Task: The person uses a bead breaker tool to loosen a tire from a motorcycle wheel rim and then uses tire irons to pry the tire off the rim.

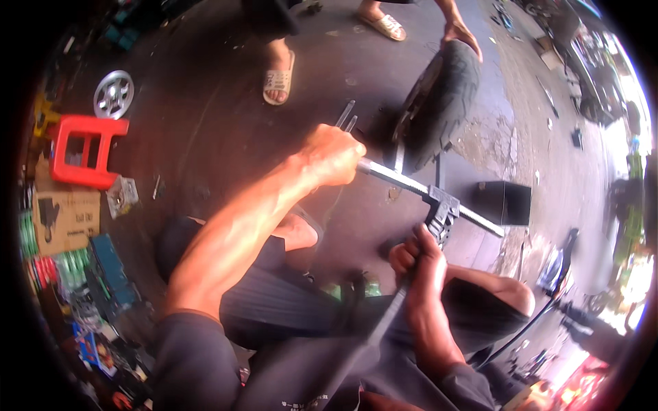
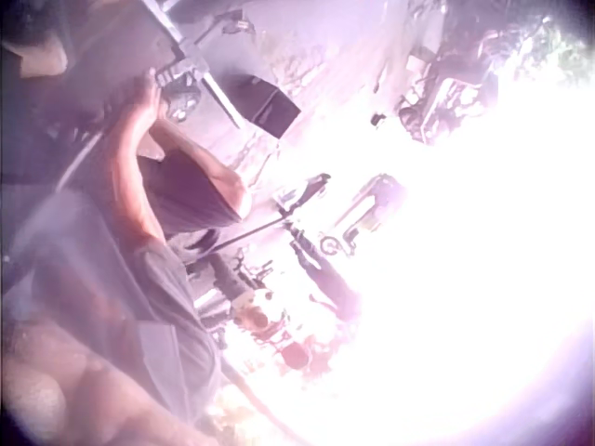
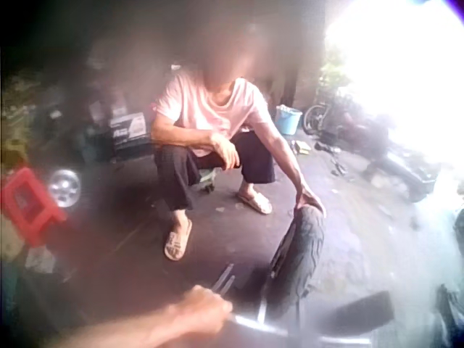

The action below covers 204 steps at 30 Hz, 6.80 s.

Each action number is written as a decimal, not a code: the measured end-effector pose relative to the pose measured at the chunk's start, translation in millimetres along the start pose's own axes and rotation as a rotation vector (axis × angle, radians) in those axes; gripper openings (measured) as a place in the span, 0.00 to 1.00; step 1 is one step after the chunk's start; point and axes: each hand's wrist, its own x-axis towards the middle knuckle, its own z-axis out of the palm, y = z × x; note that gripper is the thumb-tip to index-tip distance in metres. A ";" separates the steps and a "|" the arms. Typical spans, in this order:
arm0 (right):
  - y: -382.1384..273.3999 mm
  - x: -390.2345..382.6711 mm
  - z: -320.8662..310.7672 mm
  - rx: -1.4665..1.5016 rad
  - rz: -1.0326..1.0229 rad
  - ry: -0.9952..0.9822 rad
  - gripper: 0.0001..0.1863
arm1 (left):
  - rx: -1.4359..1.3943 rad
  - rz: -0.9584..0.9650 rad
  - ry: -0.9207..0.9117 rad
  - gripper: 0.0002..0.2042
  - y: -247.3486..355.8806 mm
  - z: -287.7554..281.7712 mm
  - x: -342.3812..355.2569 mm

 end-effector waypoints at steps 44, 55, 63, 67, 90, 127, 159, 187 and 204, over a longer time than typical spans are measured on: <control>-9.9 -2.8 -22.5 0.292 0.259 -0.356 0.09 | 0.155 -0.165 -0.102 0.06 8.4 10.6 -3.3; -5.5 2.4 30.4 0.506 -0.014 -0.094 0.09 | 0.165 -0.275 -0.067 0.05 38.0 0.1 10.3; 35.4 26.6 68.3 0.562 -0.260 0.150 0.09 | 0.162 -0.270 -0.083 0.06 46.8 8.2 2.7; 10.3 8.4 25.7 0.397 -0.038 0.000 0.09 | 0.119 -0.222 -0.048 0.06 43.1 7.5 -0.2; 11.3 2.9 27.3 0.422 -0.033 -0.051 0.06 | 0.166 -0.299 -0.072 0.06 44.9 10.1 2.6; -9.0 4.5 -20.6 0.206 0.106 -0.268 0.08 | 0.207 -0.265 -0.055 0.06 35.9 11.9 -2.2; -48.0 12.2 -33.8 -0.811 0.143 -0.296 0.12 | 0.168 -0.111 0.030 0.06 9.8 18.1 -14.7; -97.1 -5.8 104.5 -1.113 -0.677 -0.710 0.23 | 0.117 -0.678 0.809 0.06 -58.3 -68.0 -251.1; -104.1 147.4 69.9 -1.249 -1.180 0.567 0.58 | -0.079 -1.761 0.308 0.11 40.2 196.5 -395.5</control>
